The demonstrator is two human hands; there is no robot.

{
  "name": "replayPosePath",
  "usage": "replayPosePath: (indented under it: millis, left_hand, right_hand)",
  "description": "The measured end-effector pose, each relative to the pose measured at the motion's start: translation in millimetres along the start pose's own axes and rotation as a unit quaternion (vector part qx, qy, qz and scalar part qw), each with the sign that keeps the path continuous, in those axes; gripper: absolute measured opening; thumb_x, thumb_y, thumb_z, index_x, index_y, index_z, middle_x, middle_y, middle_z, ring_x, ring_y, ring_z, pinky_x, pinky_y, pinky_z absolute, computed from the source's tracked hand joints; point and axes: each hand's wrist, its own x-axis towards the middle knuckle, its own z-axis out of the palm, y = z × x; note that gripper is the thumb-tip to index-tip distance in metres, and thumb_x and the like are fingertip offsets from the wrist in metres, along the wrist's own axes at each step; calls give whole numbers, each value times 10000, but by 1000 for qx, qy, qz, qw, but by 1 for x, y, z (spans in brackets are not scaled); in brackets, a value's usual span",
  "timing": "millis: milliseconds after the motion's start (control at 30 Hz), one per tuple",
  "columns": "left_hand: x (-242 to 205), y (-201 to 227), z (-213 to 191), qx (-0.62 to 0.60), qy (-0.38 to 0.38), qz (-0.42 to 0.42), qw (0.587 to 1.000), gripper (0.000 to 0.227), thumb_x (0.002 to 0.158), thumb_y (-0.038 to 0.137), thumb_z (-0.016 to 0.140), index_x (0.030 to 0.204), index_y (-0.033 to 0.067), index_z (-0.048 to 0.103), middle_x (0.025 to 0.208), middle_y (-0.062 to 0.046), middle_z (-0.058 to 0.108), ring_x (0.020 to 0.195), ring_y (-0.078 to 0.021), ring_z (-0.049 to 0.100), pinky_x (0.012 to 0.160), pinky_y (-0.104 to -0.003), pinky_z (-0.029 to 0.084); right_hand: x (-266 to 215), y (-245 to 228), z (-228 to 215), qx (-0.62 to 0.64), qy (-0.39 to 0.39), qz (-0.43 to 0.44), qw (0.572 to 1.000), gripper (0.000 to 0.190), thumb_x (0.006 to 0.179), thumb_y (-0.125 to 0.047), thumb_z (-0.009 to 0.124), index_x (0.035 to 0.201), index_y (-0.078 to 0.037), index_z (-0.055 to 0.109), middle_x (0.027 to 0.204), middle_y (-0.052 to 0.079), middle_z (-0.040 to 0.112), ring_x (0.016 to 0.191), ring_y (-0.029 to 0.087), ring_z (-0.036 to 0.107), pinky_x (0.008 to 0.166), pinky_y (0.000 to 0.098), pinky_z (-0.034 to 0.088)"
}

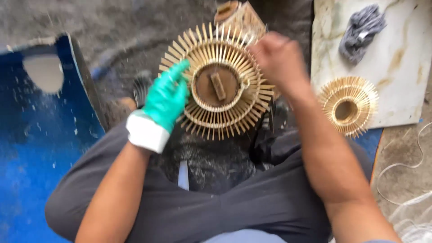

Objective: Using a metal scraper or file to smooth the edges and surface of a circular bamboo component.

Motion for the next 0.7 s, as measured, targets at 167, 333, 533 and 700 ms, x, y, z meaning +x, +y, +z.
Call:
replayPosePath:
  millis: [167,333,533,700]
  left_hand:
    - [2,22,-10,-115,-13,-96,989,442,1019,100,554,1461,97,541,1162,-50,679,850,-118,686,717,-274,614]
    - [5,14,8,43,15,-1,999,447,1004,157,630,1437,70,562,1129,-104,705,874,-199,706,778,-340,607]
    - [26,44,24,308,13,66,949,550,990,318,659,1428,21,506,1176,-237,631,954,-394,697,818,-476,580]
    - [29,32,34,345,-7,86,935,485,1018,293,587,1396,5,497,1152,-228,643,871,-412,696,715,-523,565]
  right_hand:
    - [0,2,-36,-14,-11,119,993,357,1098,-338,647,943,-26,723,809,128,709,696,235,671,638,412,540]
    - [-1,7,-13,-106,-9,68,992,444,1151,-377,624,878,-37,710,811,129,696,689,245,646,643,450,523]
    - [2,-33,47,-155,-163,86,971,485,1036,-521,595,749,-132,641,575,37,606,485,166,560,444,336,425]
    - [2,-33,58,-213,-52,-53,974,591,1074,-481,614,573,-172,561,471,-13,485,366,133,422,356,329,312]
